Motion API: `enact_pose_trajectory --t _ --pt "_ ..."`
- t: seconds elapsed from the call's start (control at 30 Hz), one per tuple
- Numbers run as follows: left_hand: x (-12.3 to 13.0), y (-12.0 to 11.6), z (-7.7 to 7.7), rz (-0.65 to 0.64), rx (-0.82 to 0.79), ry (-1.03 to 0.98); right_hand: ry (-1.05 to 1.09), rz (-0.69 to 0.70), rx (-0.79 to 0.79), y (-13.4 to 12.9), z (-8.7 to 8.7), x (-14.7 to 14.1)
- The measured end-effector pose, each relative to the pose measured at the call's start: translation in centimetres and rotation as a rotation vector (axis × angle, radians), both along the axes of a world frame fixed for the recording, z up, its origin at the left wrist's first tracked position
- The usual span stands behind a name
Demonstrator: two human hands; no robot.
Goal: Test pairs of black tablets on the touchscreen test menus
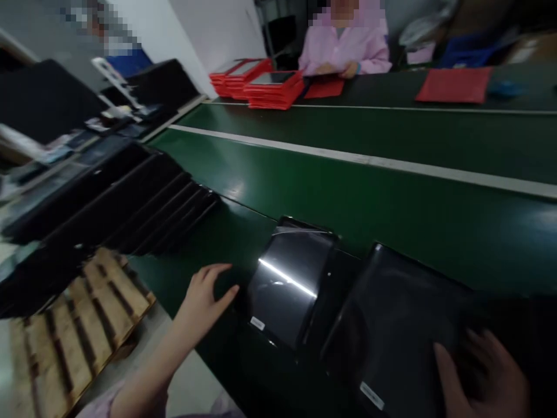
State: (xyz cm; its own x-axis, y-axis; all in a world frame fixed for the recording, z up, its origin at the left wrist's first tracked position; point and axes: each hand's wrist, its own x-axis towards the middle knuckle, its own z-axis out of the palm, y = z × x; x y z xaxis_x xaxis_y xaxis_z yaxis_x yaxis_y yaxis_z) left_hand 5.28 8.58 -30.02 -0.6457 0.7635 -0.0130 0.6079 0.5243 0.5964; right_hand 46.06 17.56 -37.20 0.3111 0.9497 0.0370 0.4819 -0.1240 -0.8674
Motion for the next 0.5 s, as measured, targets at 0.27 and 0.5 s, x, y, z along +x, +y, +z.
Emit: enact_pose_trajectory --t 0.27,0.5 --pt "9.1 15.0 -1.5 -0.69 -0.085 0.216 -0.002 0.002 0.061 -1.2 1.7 -1.2" --pt "11.4 18.4 -2.5 -0.745 -0.118 0.333 0.023 0.004 0.089 -0.3 0.9 -0.6"
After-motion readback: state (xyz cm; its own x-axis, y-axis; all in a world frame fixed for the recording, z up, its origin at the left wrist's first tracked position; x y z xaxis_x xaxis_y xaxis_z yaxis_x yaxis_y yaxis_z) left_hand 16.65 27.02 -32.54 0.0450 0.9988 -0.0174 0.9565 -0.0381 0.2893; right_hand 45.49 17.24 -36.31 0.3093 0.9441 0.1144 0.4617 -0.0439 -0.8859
